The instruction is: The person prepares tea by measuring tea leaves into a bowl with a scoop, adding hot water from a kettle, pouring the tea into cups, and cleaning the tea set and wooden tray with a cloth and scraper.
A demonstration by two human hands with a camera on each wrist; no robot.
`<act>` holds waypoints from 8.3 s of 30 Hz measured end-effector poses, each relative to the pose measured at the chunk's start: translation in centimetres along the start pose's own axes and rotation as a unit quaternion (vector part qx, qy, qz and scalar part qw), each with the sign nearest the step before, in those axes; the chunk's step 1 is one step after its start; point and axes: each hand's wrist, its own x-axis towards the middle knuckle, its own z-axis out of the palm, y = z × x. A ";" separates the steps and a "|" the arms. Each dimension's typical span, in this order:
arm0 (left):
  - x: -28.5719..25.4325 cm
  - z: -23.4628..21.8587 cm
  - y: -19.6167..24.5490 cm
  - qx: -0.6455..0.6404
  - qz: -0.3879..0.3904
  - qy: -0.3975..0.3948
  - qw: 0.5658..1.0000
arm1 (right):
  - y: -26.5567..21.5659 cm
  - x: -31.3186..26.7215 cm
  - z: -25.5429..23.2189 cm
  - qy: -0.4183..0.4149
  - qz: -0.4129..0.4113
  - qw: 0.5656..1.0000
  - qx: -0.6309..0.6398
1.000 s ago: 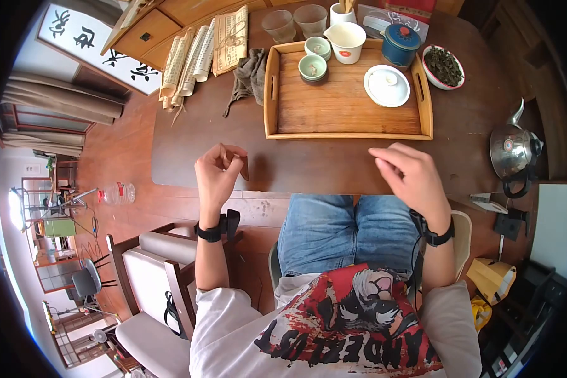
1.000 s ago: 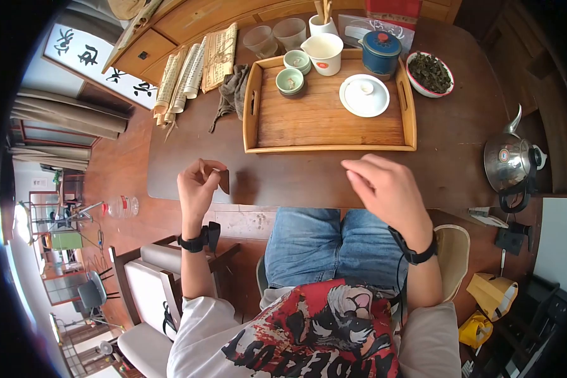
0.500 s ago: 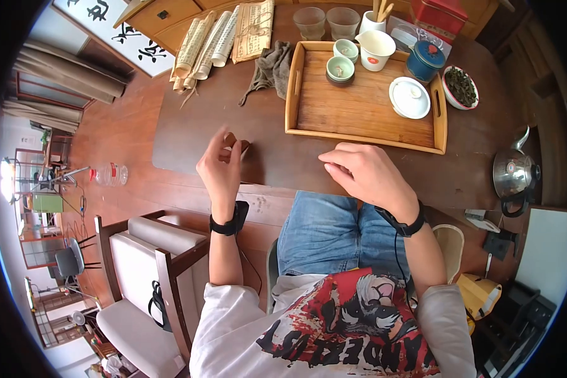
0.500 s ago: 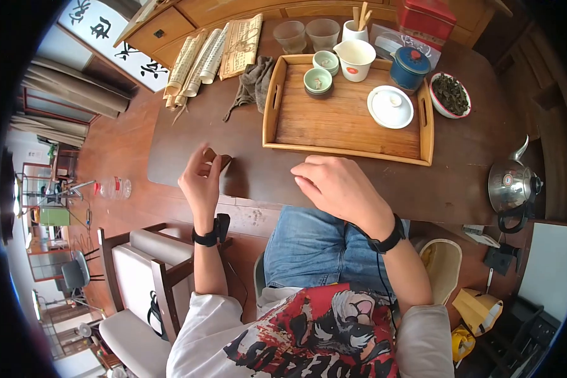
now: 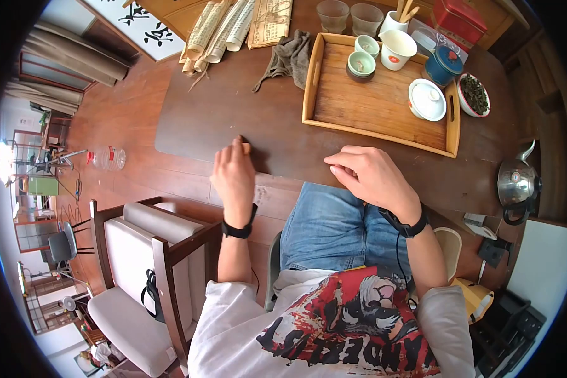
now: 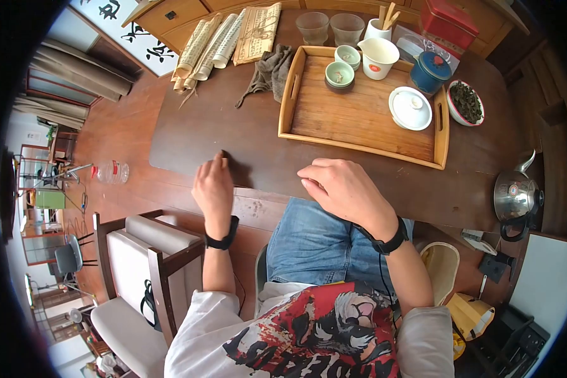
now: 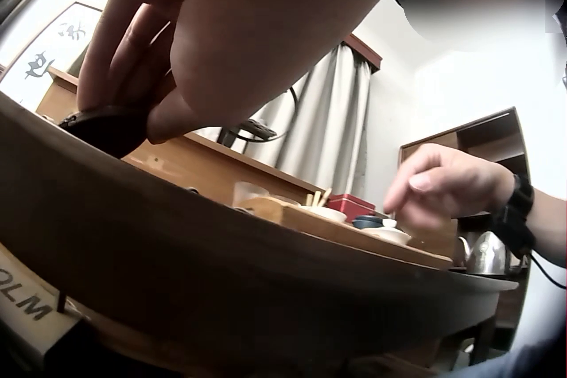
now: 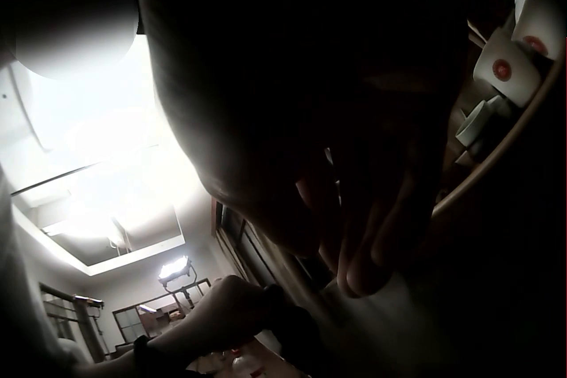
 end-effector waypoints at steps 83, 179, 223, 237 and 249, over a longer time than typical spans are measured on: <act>-1.7 -4.4 -0.4 -0.382 -0.012 -0.206 0.901 | 1.3 8.3 10.2 -0.069 -0.047 0.972 0.218; -1.5 -4.2 32.4 -0.536 0.245 -0.382 0.712 | 8.4 -20.7 -8.6 0.251 0.256 0.885 0.297; 3.3 -4.1 33.1 -0.577 0.189 -0.263 0.749 | 14.5 -16.7 -17.2 0.333 0.145 0.932 -0.010; 6.3 -3.0 27.5 -0.556 0.137 -0.228 0.788 | 9.7 -21.9 -15.9 0.109 0.081 0.944 -0.300; 9.3 -6.3 17.6 -0.593 -0.027 -0.149 0.791 | 4.0 -14.8 -10.2 0.079 -0.071 0.970 -0.218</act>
